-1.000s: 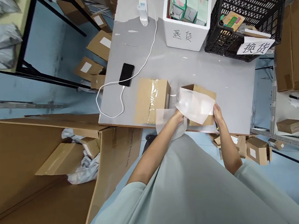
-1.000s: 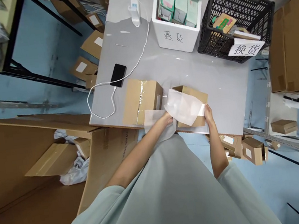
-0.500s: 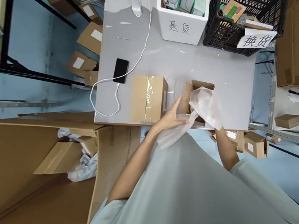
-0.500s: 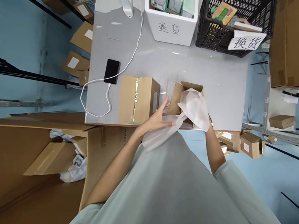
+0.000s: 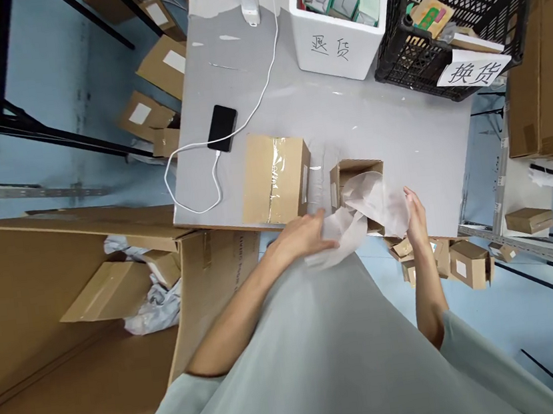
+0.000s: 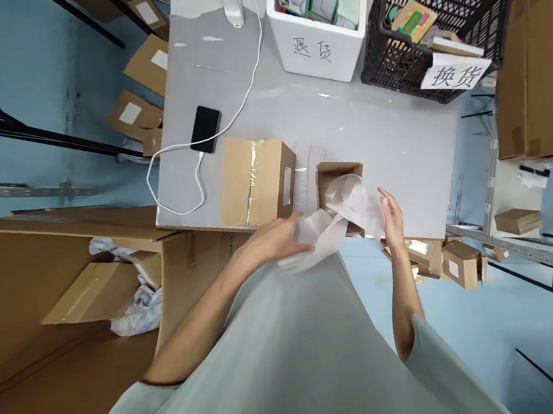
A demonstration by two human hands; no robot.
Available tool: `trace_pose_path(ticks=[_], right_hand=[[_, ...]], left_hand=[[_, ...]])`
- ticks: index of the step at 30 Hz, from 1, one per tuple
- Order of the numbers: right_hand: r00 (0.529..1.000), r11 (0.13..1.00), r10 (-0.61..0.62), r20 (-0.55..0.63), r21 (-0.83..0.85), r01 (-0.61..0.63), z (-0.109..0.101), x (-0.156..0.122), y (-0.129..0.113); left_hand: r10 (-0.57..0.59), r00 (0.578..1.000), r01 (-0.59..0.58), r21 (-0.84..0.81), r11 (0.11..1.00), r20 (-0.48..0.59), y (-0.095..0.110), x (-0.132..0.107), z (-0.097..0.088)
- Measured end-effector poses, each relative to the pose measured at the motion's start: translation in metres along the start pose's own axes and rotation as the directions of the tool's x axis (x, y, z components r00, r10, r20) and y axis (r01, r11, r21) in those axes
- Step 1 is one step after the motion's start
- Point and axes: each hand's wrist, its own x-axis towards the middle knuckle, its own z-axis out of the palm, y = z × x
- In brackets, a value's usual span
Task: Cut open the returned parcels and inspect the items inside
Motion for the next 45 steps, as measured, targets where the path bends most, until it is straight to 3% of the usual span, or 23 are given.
trace_pose_path(ticks=[3,6,9,13,17,20,24,28,31,35,38,42,45], right_hand=[[0.989,0.997,-0.074,0.13,0.007,0.073,0.006,-0.002,-0.006],[0.939,0.966,-0.188,0.287,-0.117,0.229,0.014,-0.008,-0.013],[0.93,0.914,-0.261,0.257,-0.245,0.324,0.018,-0.007,-0.013],[0.928,0.841,-0.296,0.226,-0.399,0.365,0.025,0.001,-0.005],[0.958,0.691,-0.177,0.226,-0.664,0.285,0.051,0.008,-0.003],[0.978,0.634,-0.111,0.179,-0.745,0.208,0.07,0.013,-0.005],[0.966,0.641,-0.095,0.239,-0.728,0.243,0.074,0.017,-0.006],[0.909,0.761,-0.068,0.412,-0.567,0.314,0.071,0.018,-0.002],[0.889,0.869,-0.115,0.443,-0.389,0.306,0.073,0.019,0.005],[0.918,0.95,-0.143,0.37,-0.209,0.232,0.074,0.021,0.013],[0.92,0.973,-0.157,0.358,-0.106,0.207,0.072,0.019,0.015],[0.944,0.942,-0.186,0.272,-0.222,0.25,0.072,0.014,0.013],[0.954,0.9,-0.135,0.266,-0.369,0.23,0.076,0.017,0.003]], left_hand=[[0.021,0.998,-0.012,-0.155,0.988,0.055,0.002,0.003,0.011],[0.1,0.991,-0.122,-0.338,0.933,-0.084,0.02,0.026,0.03],[0.145,0.968,-0.214,-0.38,0.9,-0.202,0.036,0.055,0.054],[0.23,0.966,-0.25,-0.192,0.949,-0.12,0.041,0.084,0.084],[0.208,0.977,-0.197,0.174,0.965,-0.048,0.044,0.098,0.108],[0.17,0.985,-0.162,0.258,0.952,-0.011,0.043,0.102,0.117],[0.189,0.982,-0.19,0.038,0.981,0.026,0.027,0.102,0.112],[0.263,0.958,-0.254,-0.091,0.963,0.11,0.013,0.095,0.091],[0.203,0.959,-0.217,0.048,0.975,0.199,0.022,0.088,0.08],[0.144,0.978,-0.186,0.321,0.928,0.15,0.052,0.09,0.076],[0.1,0.988,-0.139,0.405,0.904,0.117,0.066,0.095,0.072],[0.058,0.998,-0.05,0.427,0.903,-0.005,0.068,0.101,0.064],[0.062,0.998,-0.05,0.393,0.918,-0.02,0.062,0.103,0.062]])
